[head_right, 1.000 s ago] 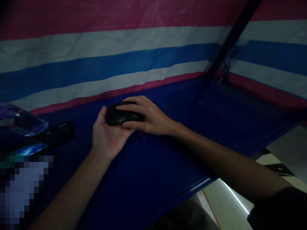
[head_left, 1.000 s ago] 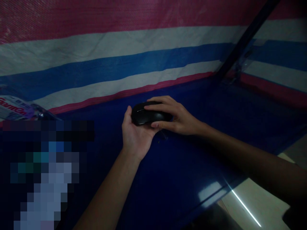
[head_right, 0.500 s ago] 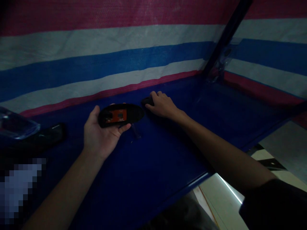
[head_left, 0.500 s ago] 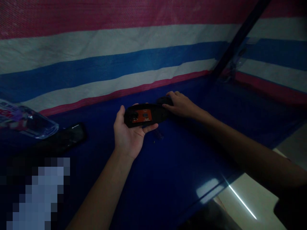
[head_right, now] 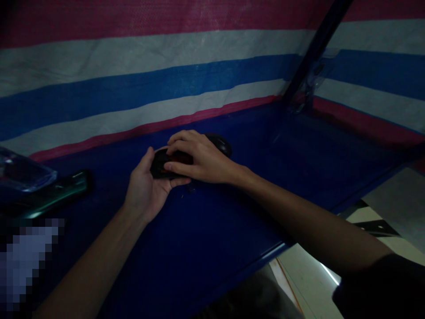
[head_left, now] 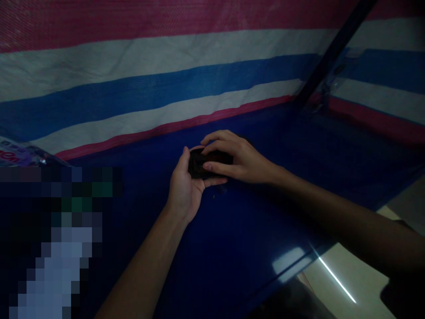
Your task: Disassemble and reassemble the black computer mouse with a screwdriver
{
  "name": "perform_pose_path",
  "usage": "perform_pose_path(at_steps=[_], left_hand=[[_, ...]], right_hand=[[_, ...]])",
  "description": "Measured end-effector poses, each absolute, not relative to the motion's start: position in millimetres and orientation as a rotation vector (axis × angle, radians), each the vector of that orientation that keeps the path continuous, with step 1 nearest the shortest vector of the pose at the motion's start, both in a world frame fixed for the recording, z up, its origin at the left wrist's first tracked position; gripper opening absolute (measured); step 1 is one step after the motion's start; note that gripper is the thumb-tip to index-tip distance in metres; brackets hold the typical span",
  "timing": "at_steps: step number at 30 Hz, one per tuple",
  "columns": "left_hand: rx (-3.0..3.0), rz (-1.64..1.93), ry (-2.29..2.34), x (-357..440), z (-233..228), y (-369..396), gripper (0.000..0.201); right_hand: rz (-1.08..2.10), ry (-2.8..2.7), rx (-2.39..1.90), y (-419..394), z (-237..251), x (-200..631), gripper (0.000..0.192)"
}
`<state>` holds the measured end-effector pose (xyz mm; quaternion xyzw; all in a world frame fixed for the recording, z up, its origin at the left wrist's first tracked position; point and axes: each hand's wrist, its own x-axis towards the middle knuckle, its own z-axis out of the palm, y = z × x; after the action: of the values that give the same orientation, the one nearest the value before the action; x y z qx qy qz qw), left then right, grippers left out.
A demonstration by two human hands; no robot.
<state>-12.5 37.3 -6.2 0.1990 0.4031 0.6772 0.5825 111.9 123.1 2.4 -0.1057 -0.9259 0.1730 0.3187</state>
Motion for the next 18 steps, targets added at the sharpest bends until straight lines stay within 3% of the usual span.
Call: perform_pose_path(at_steps=[6,13,18], left_hand=[[0.52,1.578,0.992,-11.3,-8.7,38.5,0.034],[0.615,1.634,1.165,-12.7,-15.5,42.1,0.024],[0.932,1.644,1.495,-15.4,-21.9,39.8,0.03]], right_hand=[[0.516,-2.409,-0.288,123.9,2.3,110.9,0.025],[1.01,-1.995,-0.552,127.6,11.4,113.1,0.025],[1.152,-1.903,-0.653,137.3,3.9,110.0,0.023]])
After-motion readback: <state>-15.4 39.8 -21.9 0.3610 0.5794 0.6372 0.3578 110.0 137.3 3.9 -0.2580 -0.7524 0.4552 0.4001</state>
